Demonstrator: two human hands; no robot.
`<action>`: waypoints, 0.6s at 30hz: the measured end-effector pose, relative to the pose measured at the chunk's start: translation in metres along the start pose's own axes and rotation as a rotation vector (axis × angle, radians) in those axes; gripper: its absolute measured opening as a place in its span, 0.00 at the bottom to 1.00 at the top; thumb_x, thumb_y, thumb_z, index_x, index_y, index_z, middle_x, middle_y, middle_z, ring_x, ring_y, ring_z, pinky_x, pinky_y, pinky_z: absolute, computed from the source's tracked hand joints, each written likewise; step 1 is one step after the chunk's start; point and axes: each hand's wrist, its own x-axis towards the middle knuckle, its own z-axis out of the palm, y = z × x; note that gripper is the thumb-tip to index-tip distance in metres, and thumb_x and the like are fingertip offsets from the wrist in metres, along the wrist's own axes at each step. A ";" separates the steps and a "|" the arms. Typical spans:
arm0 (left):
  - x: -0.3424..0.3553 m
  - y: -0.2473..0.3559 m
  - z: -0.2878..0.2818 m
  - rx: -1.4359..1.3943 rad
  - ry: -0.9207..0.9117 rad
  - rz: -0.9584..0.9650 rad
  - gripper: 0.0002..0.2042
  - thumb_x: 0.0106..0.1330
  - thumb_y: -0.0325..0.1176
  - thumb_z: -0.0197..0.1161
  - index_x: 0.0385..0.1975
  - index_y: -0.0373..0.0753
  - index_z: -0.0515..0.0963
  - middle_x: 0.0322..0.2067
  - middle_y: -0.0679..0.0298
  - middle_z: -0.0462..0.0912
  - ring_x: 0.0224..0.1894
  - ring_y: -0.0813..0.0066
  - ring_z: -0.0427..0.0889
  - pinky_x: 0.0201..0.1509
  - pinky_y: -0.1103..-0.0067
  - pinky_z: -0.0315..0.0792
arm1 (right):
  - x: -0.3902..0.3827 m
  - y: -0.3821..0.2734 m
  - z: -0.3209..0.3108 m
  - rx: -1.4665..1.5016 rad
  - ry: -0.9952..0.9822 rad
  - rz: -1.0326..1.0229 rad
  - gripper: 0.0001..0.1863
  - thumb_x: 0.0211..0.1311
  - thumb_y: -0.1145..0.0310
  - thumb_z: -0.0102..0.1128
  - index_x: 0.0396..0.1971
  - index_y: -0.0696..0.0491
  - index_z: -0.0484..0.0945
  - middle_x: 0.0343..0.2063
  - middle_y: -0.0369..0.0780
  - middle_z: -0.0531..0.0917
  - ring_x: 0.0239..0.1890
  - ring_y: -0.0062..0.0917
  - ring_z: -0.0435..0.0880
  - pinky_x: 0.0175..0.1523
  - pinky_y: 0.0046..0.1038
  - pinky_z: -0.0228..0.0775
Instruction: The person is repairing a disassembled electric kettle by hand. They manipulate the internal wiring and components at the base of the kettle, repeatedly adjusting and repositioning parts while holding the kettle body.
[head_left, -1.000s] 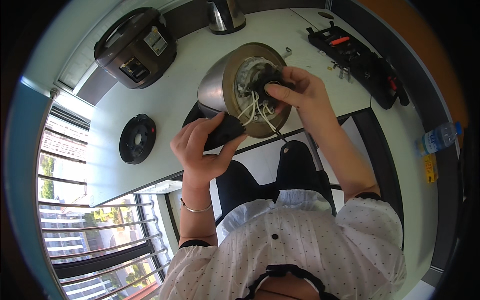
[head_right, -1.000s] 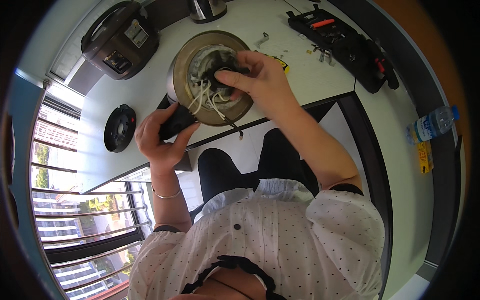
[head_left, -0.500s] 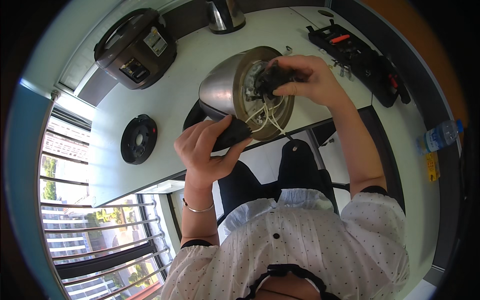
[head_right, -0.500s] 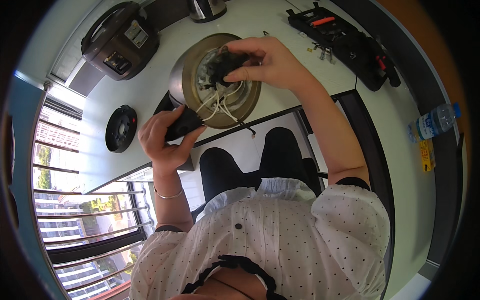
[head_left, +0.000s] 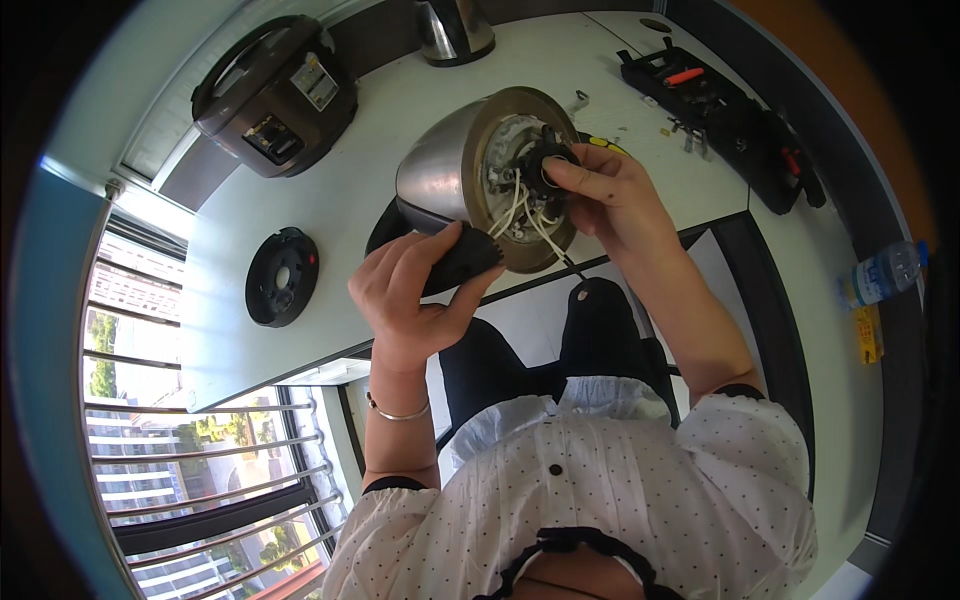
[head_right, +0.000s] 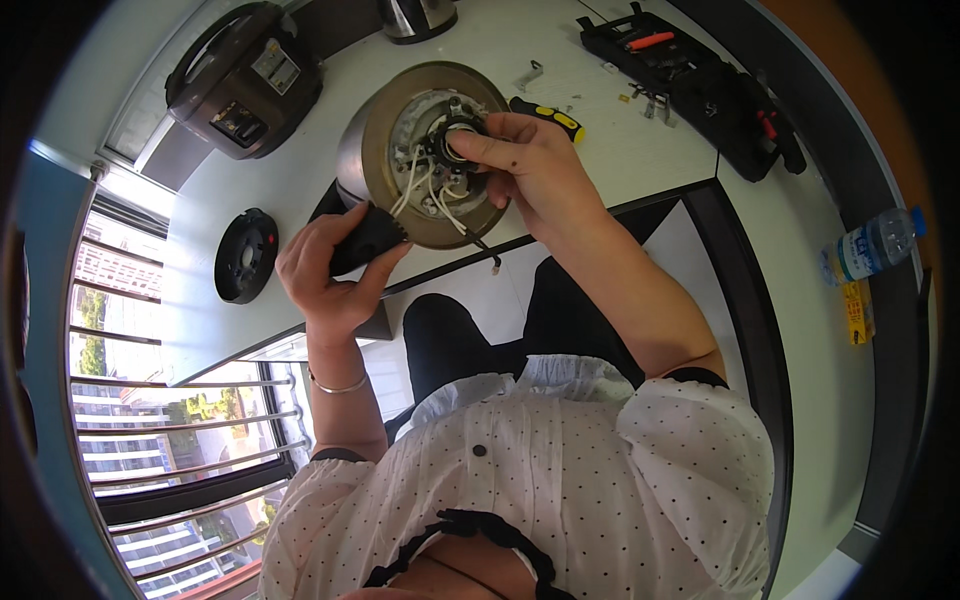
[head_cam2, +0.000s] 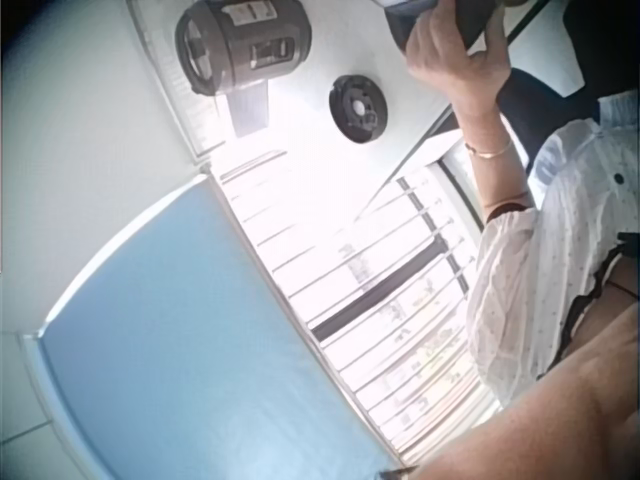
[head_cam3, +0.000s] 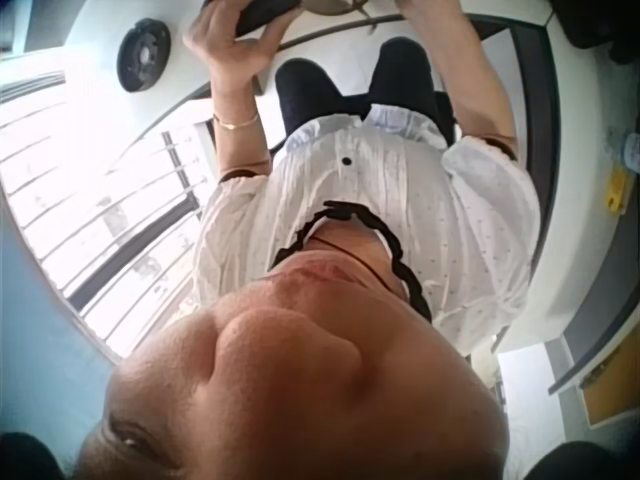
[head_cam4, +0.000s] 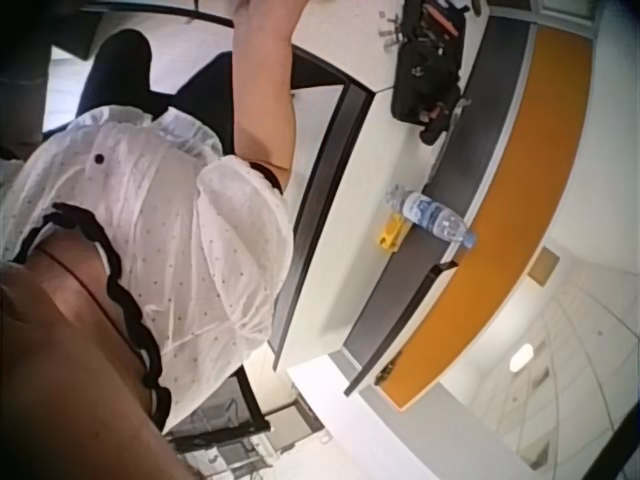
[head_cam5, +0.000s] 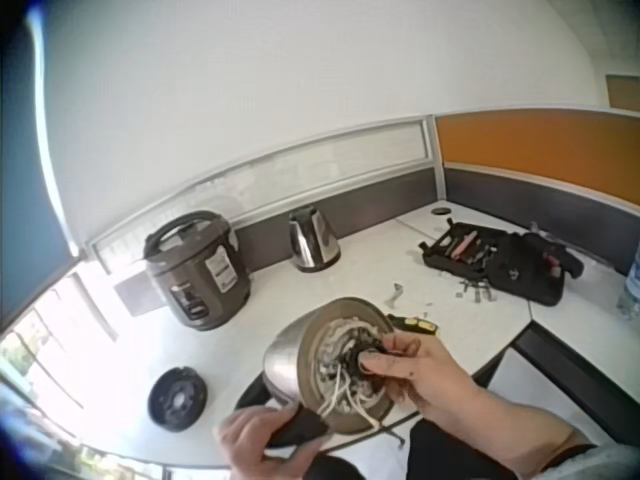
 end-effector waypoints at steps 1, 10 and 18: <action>0.000 -0.001 0.001 -0.010 0.004 -0.007 0.20 0.35 0.33 0.80 0.30 0.35 0.80 0.20 0.60 0.81 0.20 0.68 0.80 0.24 0.80 0.73 | 0.000 0.002 0.001 -0.029 0.005 -0.053 0.21 0.52 0.70 0.71 0.43 0.66 0.76 0.31 0.39 0.82 0.18 0.15 0.75 0.19 0.15 0.64; -0.001 -0.001 -0.005 -0.041 -0.021 -0.022 0.20 0.34 0.32 0.79 0.28 0.34 0.81 0.18 0.60 0.79 0.19 0.68 0.79 0.24 0.80 0.72 | 0.032 -0.010 -0.024 -0.675 -0.329 -0.640 0.22 0.49 0.75 0.71 0.46 0.61 0.77 0.38 0.40 0.82 0.28 0.16 0.79 0.30 0.18 0.72; -0.001 -0.004 -0.004 -0.031 0.005 -0.045 0.20 0.34 0.33 0.79 0.29 0.34 0.81 0.19 0.60 0.80 0.20 0.68 0.80 0.24 0.80 0.72 | 0.025 -0.022 -0.006 -0.380 -0.198 -0.108 0.23 0.49 0.69 0.73 0.43 0.64 0.76 0.30 0.39 0.82 0.18 0.17 0.75 0.21 0.17 0.64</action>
